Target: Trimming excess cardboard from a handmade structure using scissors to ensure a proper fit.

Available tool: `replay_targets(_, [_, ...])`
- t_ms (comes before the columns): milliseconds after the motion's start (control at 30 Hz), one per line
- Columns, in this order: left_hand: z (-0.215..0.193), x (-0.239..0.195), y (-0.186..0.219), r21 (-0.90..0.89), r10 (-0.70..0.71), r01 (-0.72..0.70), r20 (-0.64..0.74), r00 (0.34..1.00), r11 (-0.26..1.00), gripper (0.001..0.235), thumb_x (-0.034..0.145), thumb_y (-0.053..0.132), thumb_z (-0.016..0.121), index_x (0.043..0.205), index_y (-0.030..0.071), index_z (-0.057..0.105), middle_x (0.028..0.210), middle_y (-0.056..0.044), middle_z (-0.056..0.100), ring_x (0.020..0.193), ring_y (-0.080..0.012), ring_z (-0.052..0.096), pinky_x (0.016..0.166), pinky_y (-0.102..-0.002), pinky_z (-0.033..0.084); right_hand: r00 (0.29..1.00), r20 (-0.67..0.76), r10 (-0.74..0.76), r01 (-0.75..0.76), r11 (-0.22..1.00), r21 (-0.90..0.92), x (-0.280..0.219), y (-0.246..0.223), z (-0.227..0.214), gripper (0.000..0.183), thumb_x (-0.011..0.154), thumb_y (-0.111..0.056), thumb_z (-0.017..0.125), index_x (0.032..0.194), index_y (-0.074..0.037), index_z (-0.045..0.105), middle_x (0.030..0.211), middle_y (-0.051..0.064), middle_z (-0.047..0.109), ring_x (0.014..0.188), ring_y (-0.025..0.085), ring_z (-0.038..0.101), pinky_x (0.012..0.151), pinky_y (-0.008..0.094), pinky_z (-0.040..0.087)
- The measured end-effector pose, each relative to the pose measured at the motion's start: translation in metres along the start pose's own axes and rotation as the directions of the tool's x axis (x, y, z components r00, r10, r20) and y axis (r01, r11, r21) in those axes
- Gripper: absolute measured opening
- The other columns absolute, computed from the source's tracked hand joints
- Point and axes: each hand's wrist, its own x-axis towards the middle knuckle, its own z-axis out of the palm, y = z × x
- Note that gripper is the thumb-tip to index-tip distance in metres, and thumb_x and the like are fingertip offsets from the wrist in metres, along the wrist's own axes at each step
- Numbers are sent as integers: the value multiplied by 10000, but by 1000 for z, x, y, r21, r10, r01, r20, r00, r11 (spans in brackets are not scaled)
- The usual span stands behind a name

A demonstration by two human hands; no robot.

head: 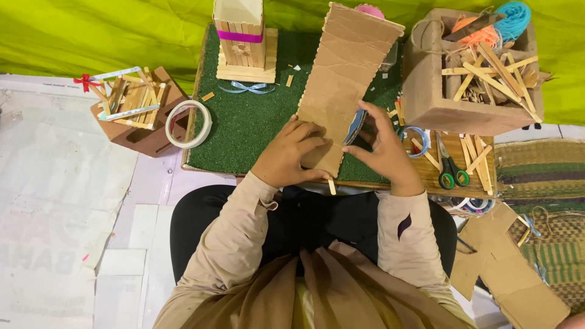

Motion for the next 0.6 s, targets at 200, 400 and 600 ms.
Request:
replay_targets(200, [-10,-3,4,73,-24,23,15,1000,997,612,730,561,877,1171,166,722,1323,-61,634,1287,-310,572,1222,-579,199,998,-66,-5,10,997,82,-3,16,5,929,788,6,873,1545,-78,341,1440,152,295,1329,346,409,1087,567,464])
replay_targets(400, [-14,-2,12,76,-52,50,20,998,996,591,738,556,869,1152,162,721,1309,-65,634,1274,-313,586,1165,-599,314,998,-39,51,-45,990,136,-1,-3,-1,915,782,-12,851,1538,-89,341,1430,256,349,1336,476,447,1073,589,487])
replay_targets(600, [-11,-2,9,81,-40,37,31,999,996,562,783,545,836,1168,155,713,1309,-78,624,1281,-319,580,1150,-596,330,993,-116,1,21,982,187,-9,-4,-20,852,856,58,743,1550,-88,272,1457,265,362,1368,429,397,1072,580,454])
